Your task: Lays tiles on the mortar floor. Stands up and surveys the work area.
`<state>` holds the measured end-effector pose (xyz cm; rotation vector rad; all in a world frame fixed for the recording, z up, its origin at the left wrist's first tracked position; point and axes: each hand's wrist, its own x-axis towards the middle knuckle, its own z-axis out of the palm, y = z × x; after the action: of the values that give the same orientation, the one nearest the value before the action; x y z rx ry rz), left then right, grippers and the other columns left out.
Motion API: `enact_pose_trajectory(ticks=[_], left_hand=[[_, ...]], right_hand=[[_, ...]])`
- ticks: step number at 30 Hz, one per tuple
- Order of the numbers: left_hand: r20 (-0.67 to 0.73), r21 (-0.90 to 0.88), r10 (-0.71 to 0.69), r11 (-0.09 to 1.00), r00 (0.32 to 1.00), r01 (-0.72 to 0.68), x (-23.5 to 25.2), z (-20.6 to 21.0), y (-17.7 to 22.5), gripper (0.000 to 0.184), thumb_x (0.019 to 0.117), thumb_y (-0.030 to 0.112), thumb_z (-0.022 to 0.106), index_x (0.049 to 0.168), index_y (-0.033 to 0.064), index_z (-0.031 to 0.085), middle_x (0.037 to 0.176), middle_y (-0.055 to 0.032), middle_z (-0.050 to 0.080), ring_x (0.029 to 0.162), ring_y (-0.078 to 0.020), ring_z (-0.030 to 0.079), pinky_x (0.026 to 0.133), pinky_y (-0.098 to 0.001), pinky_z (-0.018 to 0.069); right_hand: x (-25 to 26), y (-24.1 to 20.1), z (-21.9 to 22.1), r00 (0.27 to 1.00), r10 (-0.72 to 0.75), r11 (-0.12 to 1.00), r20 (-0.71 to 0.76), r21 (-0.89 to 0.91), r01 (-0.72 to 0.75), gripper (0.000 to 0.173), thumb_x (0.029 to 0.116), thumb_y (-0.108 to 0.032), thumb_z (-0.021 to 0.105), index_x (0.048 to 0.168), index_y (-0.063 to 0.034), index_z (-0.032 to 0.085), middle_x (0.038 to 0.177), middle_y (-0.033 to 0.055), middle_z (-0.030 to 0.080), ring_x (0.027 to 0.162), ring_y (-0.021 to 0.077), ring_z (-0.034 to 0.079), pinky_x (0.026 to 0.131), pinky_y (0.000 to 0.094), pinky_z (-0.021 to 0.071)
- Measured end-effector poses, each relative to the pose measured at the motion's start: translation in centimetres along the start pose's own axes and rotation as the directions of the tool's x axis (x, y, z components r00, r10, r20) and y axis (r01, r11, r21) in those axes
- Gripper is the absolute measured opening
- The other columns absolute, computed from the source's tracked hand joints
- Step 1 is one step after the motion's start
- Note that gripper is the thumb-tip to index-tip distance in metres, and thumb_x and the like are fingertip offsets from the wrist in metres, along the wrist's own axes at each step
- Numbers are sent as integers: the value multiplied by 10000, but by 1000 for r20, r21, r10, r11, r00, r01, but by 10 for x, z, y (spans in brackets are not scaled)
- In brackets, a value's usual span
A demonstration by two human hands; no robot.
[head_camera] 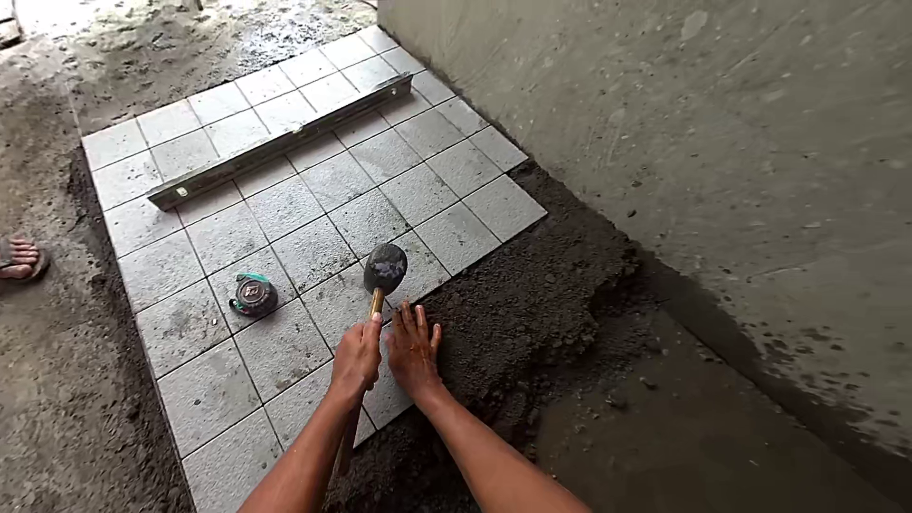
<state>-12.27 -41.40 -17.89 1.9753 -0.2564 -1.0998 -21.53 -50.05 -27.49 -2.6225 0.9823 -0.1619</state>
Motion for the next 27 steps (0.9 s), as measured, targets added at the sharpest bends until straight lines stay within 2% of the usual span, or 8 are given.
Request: enact_pose_trajectory(ticks=[3,7,13,16,19,22,24,27], left_hand=[[12,83,19,996,1000,-20,20,8,5,633,1077,605,297,973,51,585,611,-83,519,433,-205,502,445,-360,483],[30,177,-64,983,998,57,30,13,3,644,1068,622,306,962,52,587,642,-91,534,466,-213,525,476,-374,494],[26,137,-52,989,998,48,19,19,0,643,1073,612,309,955,43,583,593,-84,513,426,-204,498,442,-355,477],[25,95,-41,995,999,39,11,18,-3,623,1083,587,310,974,39,586,604,-81,523,430,-201,505,438,-353,481],[25,5,-29,1000,999,29,-4,14,-11,586,1094,552,325,981,38,583,587,-59,504,416,-176,479,411,-325,450],[2,-46,-31,998,1000,31,-33,5,-30,568,1103,521,313,1010,34,589,601,-47,524,424,-166,491,410,-316,462],[-36,-80,-50,996,998,47,-60,-2,-54,556,1097,516,322,1000,40,592,605,-39,519,436,-166,489,425,-331,464],[-93,-125,-92,989,991,80,-96,-17,-90,550,1089,509,326,1008,37,595,608,-34,527,445,-160,495,436,-328,469]], right_hand=[[3,-1,2,1000,23,1000,18,-19,-23,530,1083,-352,383,1553,-120,455,1684,51,306,1572,336,201,1186,725,155],[1,-5,2,1000,20,999,-17,-31,-20,506,1069,-314,413,1533,-128,491,1659,58,359,1558,351,241,1171,733,188],[1,-3,5,999,23,999,-28,-25,-24,498,1079,-302,365,1526,-127,498,1668,47,342,1564,336,230,1169,736,192],[1,-2,4,1000,18,1000,7,3,-18,528,1090,-368,347,1554,-145,462,1680,41,317,1574,323,202,1178,736,162],[4,8,-5,999,34,999,18,32,-35,553,1081,-414,370,1560,-150,453,1671,41,338,1572,327,208,1187,723,161],[19,33,-20,998,42,998,-37,56,-40,537,1077,-421,440,1512,-116,516,1648,106,369,1551,387,241,1162,754,191],[30,44,-29,1000,11,999,-1,50,-11,533,1079,-434,423,1508,-136,522,1649,113,364,1548,389,245,1154,754,209],[40,31,-29,996,-88,993,28,84,85,480,1069,-379,453,1477,-155,569,1631,106,400,1536,371,290,1162,731,222]])
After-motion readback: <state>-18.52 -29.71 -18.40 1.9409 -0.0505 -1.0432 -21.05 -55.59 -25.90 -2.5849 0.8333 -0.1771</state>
